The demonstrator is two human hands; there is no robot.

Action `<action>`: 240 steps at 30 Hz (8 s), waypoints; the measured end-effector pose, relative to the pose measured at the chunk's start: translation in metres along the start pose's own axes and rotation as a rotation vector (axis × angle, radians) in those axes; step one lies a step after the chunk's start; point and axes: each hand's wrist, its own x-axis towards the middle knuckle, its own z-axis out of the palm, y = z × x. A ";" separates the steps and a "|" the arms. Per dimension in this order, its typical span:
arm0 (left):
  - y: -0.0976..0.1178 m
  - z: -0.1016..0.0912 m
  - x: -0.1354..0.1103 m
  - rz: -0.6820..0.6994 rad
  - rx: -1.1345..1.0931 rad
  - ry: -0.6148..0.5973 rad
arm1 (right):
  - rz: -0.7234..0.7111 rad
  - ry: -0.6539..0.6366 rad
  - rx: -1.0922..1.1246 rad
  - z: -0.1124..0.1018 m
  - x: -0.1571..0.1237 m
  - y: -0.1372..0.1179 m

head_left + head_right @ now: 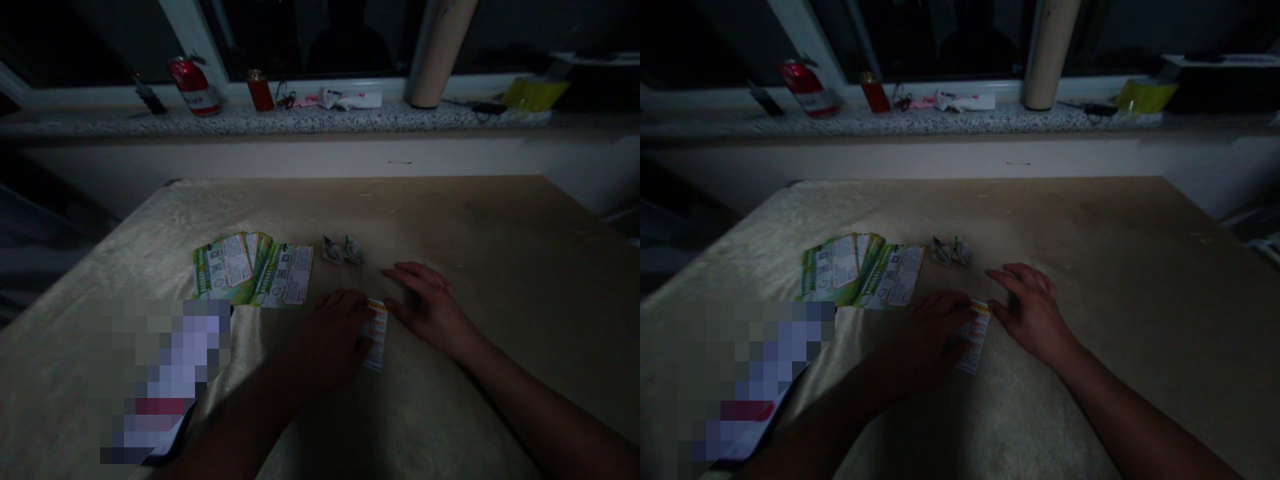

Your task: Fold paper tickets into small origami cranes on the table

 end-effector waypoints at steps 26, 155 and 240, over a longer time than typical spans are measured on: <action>-0.002 0.001 0.003 -0.005 -0.042 0.011 | -0.164 -0.338 0.062 -0.013 -0.019 -0.037; -0.018 0.010 0.007 -0.191 -0.098 0.192 | -0.141 -0.252 0.270 -0.025 -0.009 -0.018; 0.008 -0.003 0.004 -0.402 -0.785 0.503 | 0.255 0.078 1.018 -0.018 -0.013 -0.037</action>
